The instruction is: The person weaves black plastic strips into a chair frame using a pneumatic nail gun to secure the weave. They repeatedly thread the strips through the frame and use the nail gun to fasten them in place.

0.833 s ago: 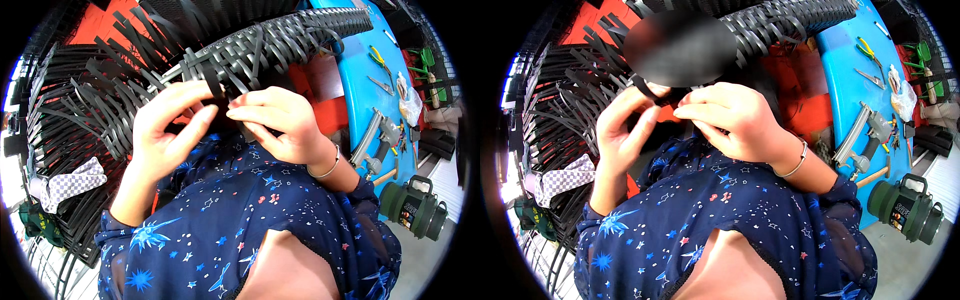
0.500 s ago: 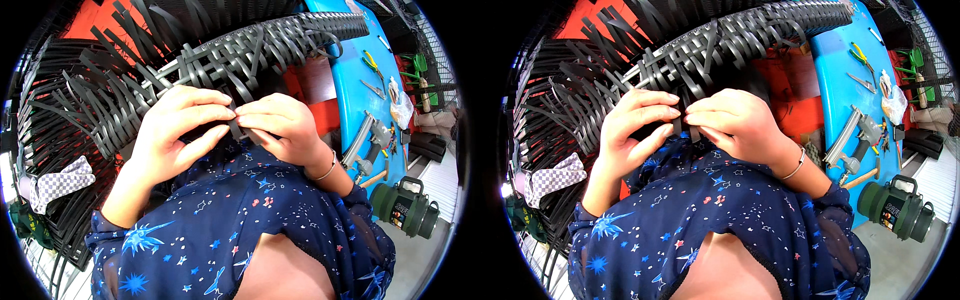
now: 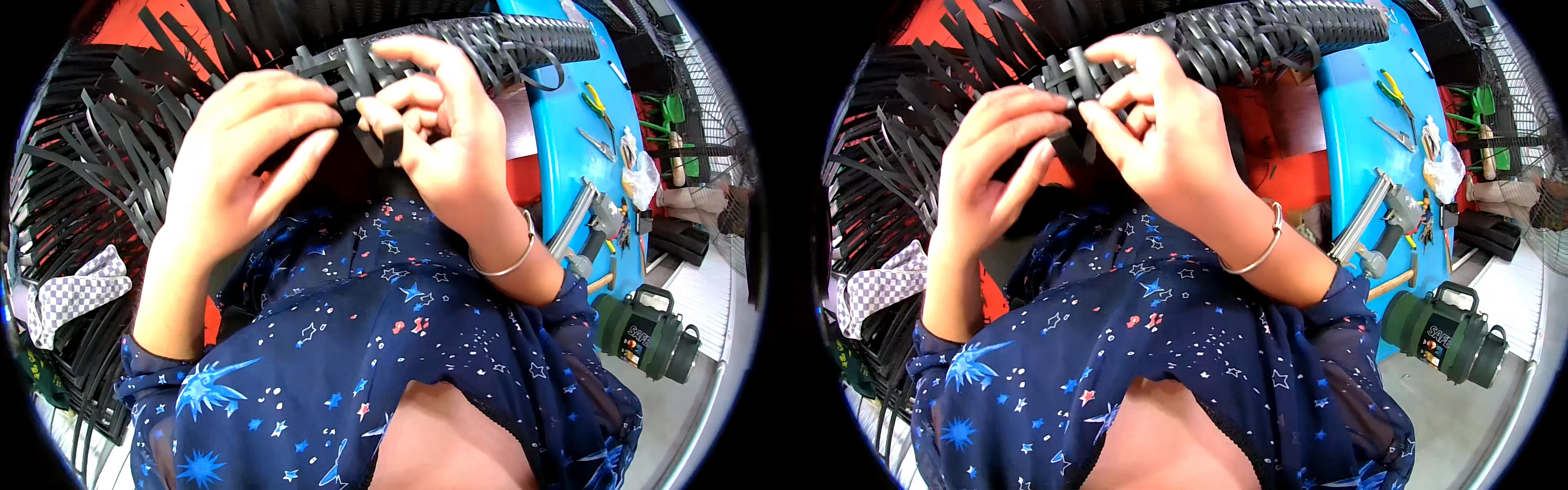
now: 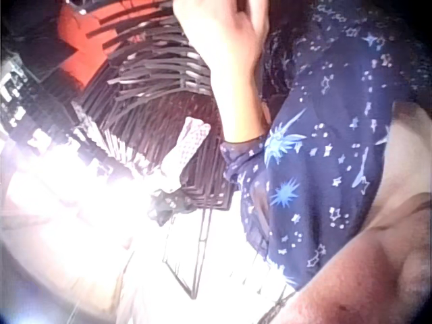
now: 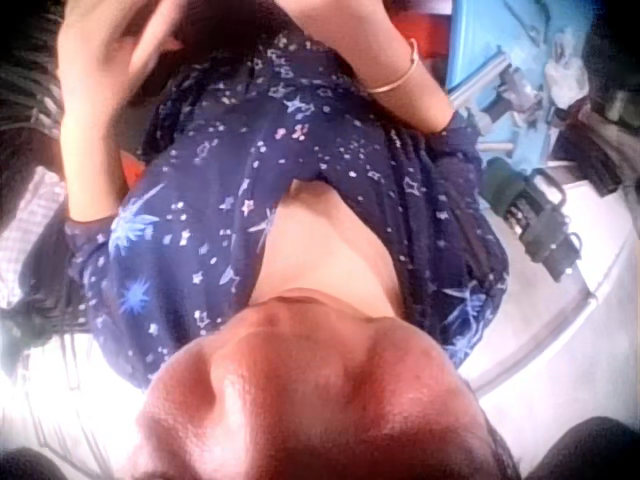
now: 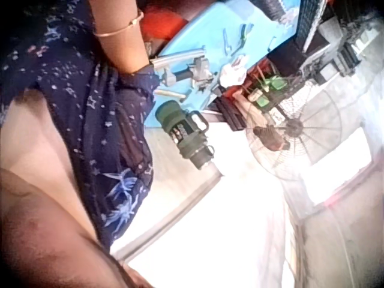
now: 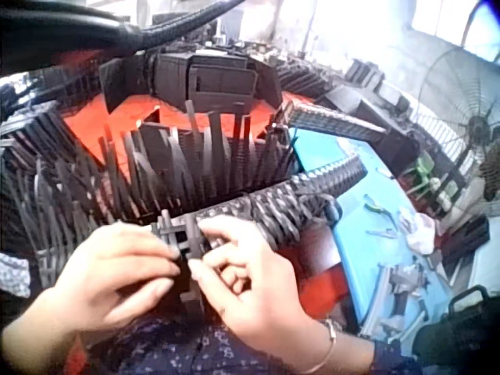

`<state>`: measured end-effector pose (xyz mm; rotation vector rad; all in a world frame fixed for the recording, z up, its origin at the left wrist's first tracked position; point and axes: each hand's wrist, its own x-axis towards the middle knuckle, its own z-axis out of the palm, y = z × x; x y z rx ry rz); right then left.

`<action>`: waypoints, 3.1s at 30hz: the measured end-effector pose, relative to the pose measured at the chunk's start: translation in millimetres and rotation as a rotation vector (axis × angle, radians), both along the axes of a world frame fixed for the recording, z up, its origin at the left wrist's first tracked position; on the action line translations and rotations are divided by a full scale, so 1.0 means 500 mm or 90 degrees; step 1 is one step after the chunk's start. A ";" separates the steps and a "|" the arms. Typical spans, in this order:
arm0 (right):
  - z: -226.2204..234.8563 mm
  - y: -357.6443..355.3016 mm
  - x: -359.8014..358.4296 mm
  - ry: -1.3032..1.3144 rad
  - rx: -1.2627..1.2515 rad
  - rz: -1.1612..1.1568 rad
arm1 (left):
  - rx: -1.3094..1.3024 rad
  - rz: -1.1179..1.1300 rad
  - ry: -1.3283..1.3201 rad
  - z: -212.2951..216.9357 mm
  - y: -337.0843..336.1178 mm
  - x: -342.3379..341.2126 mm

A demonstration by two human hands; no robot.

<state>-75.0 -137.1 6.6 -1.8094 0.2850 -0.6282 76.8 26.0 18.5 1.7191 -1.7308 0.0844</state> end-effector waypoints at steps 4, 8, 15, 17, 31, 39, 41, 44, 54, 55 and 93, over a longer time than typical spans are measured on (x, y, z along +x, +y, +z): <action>-0.002 -0.026 0.024 0.026 -0.156 -0.025 | -0.015 0.102 -0.059 -0.012 -0.016 0.004; -0.004 -0.036 0.029 0.024 -0.271 -0.034 | -0.011 0.155 -0.060 -0.021 -0.030 0.002; 0.028 -0.047 0.018 -0.032 -0.545 -0.007 | -0.015 0.192 -0.076 -0.021 -0.033 0.010; 0.025 -0.037 0.015 -0.020 -0.518 0.002 | -0.023 0.198 -0.070 -0.028 -0.032 0.010; 0.028 -0.026 0.007 -0.105 -0.617 -0.074 | -0.016 0.213 -0.035 -0.025 -0.027 0.003; 0.013 -0.014 -0.017 -0.086 -0.585 -0.071 | -0.022 0.194 -0.084 -0.027 -0.029 0.007; 0.000 -0.015 -0.014 -0.108 -0.593 -0.074 | -0.012 0.196 -0.085 -0.025 -0.029 0.005; -0.023 -0.020 -0.008 -0.143 -0.609 -0.081 | -0.005 0.193 -0.065 -0.019 -0.032 0.007; -0.092 -0.024 0.029 -0.273 -0.580 -0.184 | 0.071 0.120 -0.150 0.002 -0.060 0.016; -0.095 -0.022 0.031 -0.280 -0.582 -0.191 | 0.055 0.107 -0.127 -0.003 -0.064 0.019; 0.014 -0.010 -0.032 0.013 -0.033 0.127 | -0.018 0.141 0.512 0.011 -0.069 0.045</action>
